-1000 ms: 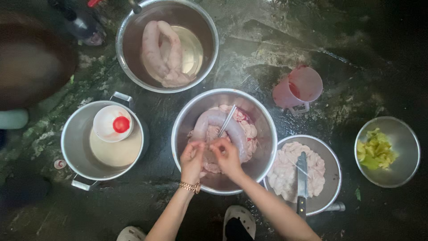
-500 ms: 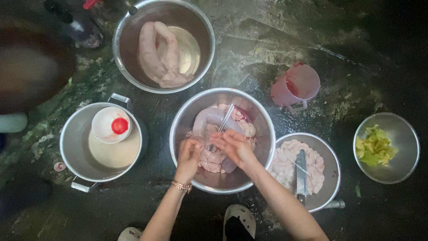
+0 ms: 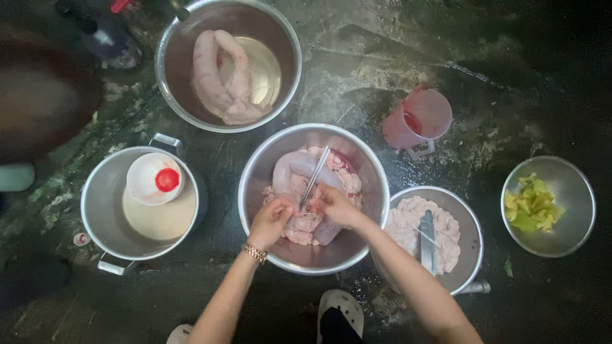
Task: The person mixes ground meat with red seasoning liquid in a large bowl, kneading it by hand. They then hold a casing on a tube with chopsticks, thread the sausage casing onto the tube, and press the seasoned meat into the casing to fill it, working over bowls on a wet concrete floor.
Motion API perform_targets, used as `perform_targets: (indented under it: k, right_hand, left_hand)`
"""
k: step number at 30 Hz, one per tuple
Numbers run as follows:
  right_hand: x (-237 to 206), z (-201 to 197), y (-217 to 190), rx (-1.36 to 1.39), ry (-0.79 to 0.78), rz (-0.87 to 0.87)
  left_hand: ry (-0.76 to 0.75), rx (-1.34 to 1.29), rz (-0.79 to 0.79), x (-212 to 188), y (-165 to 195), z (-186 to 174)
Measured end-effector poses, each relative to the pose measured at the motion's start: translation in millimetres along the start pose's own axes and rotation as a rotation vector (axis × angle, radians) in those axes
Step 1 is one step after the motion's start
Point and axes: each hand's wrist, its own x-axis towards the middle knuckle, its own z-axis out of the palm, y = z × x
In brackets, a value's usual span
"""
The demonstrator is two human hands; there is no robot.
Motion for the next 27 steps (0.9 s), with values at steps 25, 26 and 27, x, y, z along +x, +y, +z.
perform_targets:
  k: [25, 26, 27]
  right_hand:
    - [35, 23, -82, -0.003, 0.109, -0.276]
    - [31, 21, -82, 0.053, 0.045, -0.169]
    - [26, 20, -83, 0.108, -0.018, -0.06]
  left_hand:
    - [0.032, -0.017, 0.009, 11, 22, -15]
    - [0.029, -0.026, -0.004, 10, 22, -14]
    - [0.025, -0.037, -0.02, 9, 21, -14]
